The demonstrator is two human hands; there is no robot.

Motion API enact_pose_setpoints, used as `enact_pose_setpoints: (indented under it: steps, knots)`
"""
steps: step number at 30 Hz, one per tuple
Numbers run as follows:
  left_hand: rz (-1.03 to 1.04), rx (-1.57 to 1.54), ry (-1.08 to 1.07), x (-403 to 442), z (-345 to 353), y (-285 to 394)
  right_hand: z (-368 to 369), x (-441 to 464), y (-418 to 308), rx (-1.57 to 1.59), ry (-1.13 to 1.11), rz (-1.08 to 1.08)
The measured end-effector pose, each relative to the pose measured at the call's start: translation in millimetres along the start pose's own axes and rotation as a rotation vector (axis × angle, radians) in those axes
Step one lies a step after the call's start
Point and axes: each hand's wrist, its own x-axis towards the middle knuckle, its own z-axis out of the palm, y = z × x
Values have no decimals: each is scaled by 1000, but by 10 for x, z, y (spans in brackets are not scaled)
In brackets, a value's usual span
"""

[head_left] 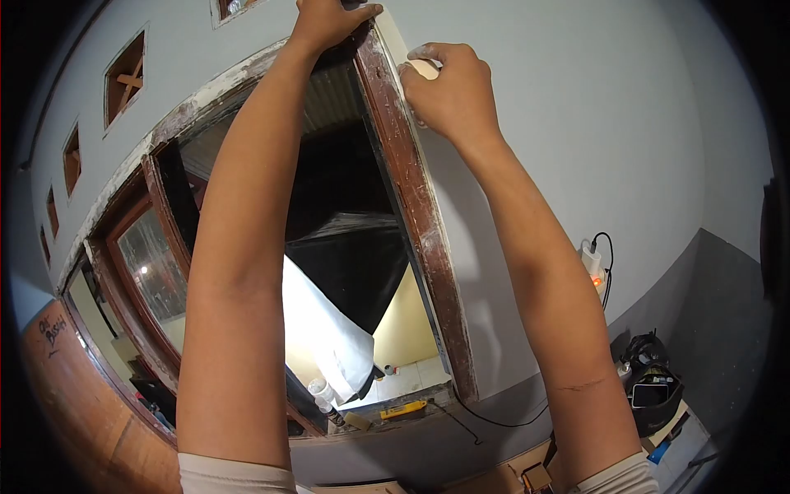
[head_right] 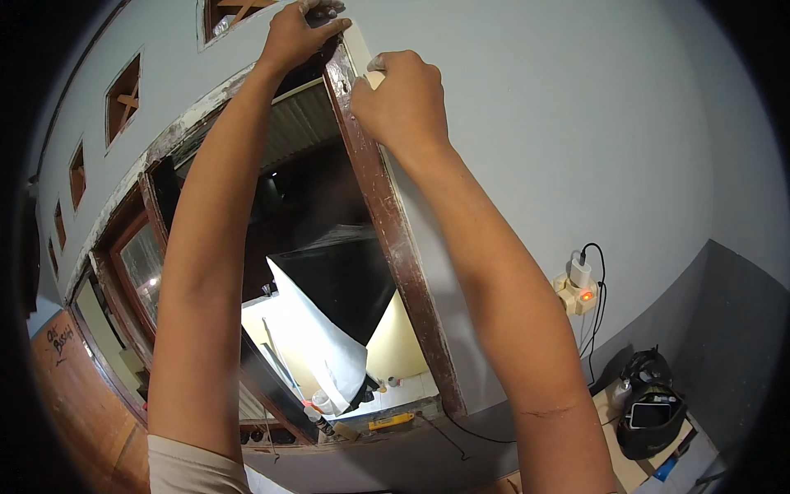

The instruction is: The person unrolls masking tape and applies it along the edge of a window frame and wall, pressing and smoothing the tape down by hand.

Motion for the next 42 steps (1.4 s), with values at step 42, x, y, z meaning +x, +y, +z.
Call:
enact_pose_setpoints:
  steps: [42]
  knots:
    - [-4, -3, -200, -18, -141, 98, -3, 58, -41, -114, -47, 53]
